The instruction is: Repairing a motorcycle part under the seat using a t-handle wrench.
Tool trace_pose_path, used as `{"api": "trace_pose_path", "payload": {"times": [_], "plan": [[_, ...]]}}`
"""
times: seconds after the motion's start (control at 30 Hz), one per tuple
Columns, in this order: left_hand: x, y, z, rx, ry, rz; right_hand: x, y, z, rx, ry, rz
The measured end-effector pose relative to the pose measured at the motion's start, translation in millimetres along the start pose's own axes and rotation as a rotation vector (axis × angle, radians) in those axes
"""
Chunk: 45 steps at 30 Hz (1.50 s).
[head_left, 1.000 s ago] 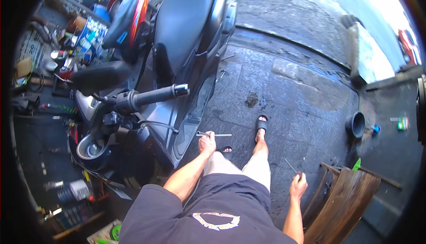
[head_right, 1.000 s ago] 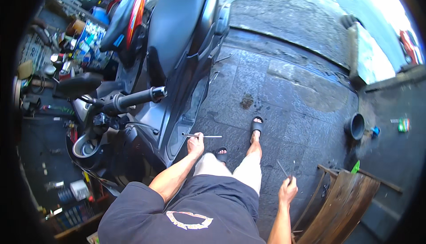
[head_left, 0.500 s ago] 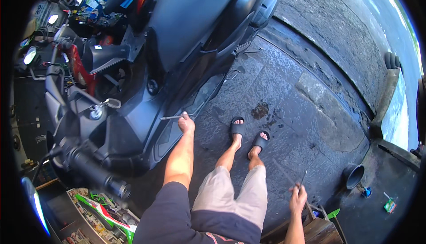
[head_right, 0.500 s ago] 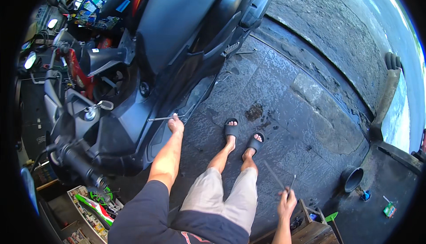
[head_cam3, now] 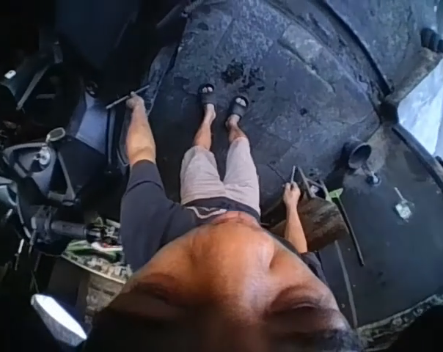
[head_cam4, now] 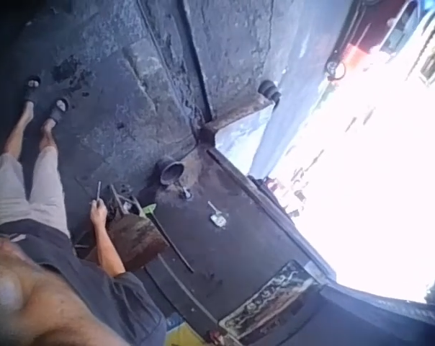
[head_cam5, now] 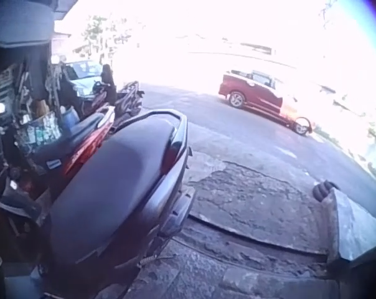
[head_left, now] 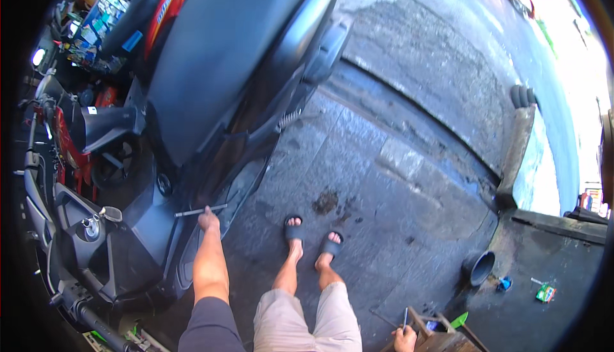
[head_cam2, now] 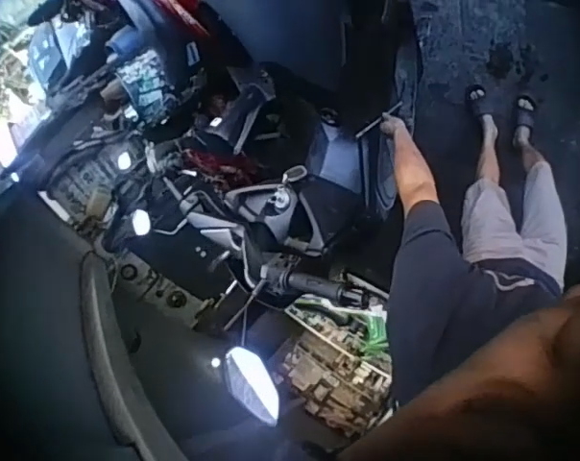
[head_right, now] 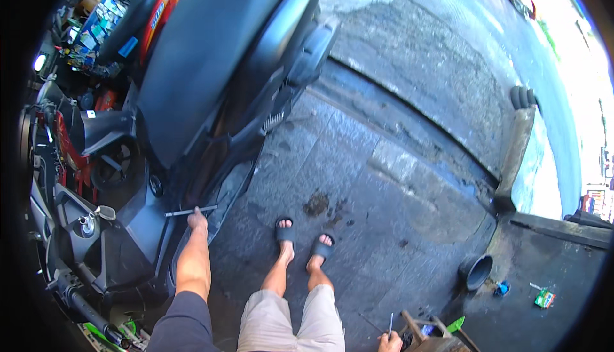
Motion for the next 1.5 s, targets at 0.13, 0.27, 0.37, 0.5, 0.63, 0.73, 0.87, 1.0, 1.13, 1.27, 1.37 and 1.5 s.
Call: {"api": "trace_pose_path", "payload": {"times": [0.13, 0.27, 0.37, 0.5, 0.63, 0.73, 0.87, 1.0, 1.13, 1.27, 1.37, 1.5], "plan": [[-44.6, 18.0, -9.8, -0.079, -0.002, -0.073, 6.1, 29.1, -78.6, 0.032, 0.115, 0.078], [-200.5, -1.5, 43.5, -0.021, -0.102, -0.484, 19.4, 79.3, -139.4, 0.157, 0.326, 0.137], [-276.2, 21.2, 92.6, -0.041, -0.452, -0.44, 44.9, 120.1, -198.7, 0.366, 0.469, 0.221], [-406.1, 50.2, 221.2, -0.062, -0.764, -0.669, 148.4, 142.1, -238.6, 0.496, 0.27, 0.176], [-460.5, 79.0, 352.3, -0.153, -0.859, -0.808, 243.6, 138.0, -298.6, 0.309, 0.055, -0.195], [-439.1, 45.7, 430.8, -0.218, -0.775, -0.831, 317.6, 160.9, -385.2, 0.234, 0.09, -0.194], [-419.7, 6.2, 581.3, -0.05, -0.723, -0.923, 430.9, 243.5, -509.6, 0.247, 0.211, -0.102], [-460.5, 13.3, 750.4, -0.338, -0.659, -1.164, 538.9, 277.0, -637.2, 0.271, 0.292, -0.073], [-494.0, -7.1, 877.4, -0.783, -0.166, -1.396, 627.4, 272.7, -797.2, 0.281, 0.389, -0.1], [-518.0, -3.9, 1011.9, -1.271, 0.143, -1.495, 731.0, 312.0, -892.2, 0.277, 0.398, -0.042], [-504.0, 2.2, 1109.8, -1.701, 0.226, -1.537, 784.8, 367.3, -856.7, 0.194, 0.315, 0.016], [-468.2, 72.8, 1231.0, -1.893, -0.068, -1.394, 781.0, 468.8, -966.5, 0.251, 0.351, 0.113]]}}
Point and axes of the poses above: each hand's wrist, its own x-axis towards the middle knuckle, its own y-axis out of the back of the hand, z = x × y, the point moved 10 cm from there along x, towards the middle knuckle, and after that the axes turned 6 degrees about x, right-handed, at the moved point
